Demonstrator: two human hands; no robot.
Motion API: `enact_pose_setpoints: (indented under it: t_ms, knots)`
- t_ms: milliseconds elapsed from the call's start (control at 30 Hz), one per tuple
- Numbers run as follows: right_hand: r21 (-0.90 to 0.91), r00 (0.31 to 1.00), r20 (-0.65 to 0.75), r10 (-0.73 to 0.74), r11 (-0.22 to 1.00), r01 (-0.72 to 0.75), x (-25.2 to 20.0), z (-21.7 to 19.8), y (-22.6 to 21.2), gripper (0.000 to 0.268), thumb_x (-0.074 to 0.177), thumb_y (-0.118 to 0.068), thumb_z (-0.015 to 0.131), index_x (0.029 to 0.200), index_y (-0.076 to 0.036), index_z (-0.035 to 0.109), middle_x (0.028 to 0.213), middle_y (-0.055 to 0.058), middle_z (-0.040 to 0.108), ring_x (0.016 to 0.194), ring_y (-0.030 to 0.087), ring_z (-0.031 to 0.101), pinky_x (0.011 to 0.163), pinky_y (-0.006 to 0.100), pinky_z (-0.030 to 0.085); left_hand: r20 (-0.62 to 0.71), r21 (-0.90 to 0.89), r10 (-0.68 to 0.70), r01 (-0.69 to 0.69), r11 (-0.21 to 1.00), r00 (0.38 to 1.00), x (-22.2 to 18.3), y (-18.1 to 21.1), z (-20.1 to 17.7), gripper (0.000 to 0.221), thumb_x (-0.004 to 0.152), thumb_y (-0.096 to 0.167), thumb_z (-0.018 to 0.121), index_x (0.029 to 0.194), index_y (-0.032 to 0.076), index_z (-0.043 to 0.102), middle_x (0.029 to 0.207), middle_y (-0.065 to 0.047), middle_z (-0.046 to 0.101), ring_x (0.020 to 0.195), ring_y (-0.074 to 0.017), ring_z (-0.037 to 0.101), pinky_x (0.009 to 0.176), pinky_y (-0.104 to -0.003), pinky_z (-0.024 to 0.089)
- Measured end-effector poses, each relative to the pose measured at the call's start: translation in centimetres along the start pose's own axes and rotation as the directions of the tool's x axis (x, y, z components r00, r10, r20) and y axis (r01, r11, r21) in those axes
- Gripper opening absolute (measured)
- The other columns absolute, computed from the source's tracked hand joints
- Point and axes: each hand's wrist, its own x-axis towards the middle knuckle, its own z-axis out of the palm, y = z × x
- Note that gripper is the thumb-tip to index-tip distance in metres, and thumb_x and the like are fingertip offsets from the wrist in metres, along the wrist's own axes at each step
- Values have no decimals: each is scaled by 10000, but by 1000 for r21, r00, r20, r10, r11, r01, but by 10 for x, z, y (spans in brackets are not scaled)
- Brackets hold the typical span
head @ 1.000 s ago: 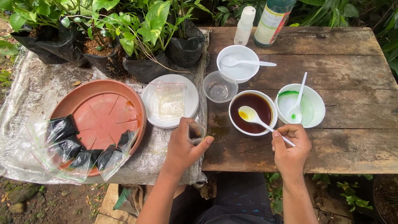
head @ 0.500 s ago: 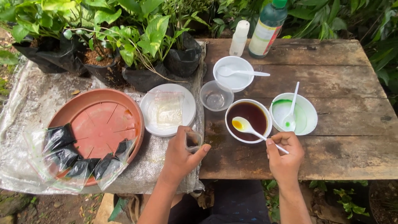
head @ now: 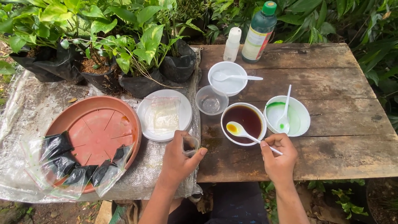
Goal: Mixing colored liquids in bowls and transferring them into small plastic cups and bags using spoons.
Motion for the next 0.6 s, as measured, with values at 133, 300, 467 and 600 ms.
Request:
enact_pose_setpoints:
  t_ms: [133,300,467,600]
  knots:
    - [11,1000,3,-11,1000,11,3,0,-2,47,915,50,662,916,39,616,606,111,576,407,118,580,417,244,477,2,-4,-11,11,1000,1000,0,-2,0,572,803,586,759,973,88,532,693,-178,701,633,-370,724,571,-449,566]
    - [-158,996,0,87,984,-86,-2,1,-12,49,916,-47,687,918,-50,639,793,53,653,681,130,609,617,252,524,106,91,-135,125,988,985,-1,7,-4,659,826,668,615,1098,73,534,832,29,680,690,-113,635,633,-294,526]
    - [-73,999,12,46,996,-45,2,0,-10,51,916,1,679,904,-7,630,691,79,610,530,120,588,497,246,492,48,44,-80,78,996,996,0,0,-1,608,814,619,694,1043,80,530,767,-72,690,677,-248,684,607,-377,550]
    - [8,1000,16,-10,1000,10,2,1,-11,55,920,42,677,907,39,623,602,113,566,410,122,577,401,241,463,-16,-8,-12,11,1000,1000,-1,-1,0,571,800,573,769,976,89,521,719,-176,706,674,-397,728,598,-468,571]
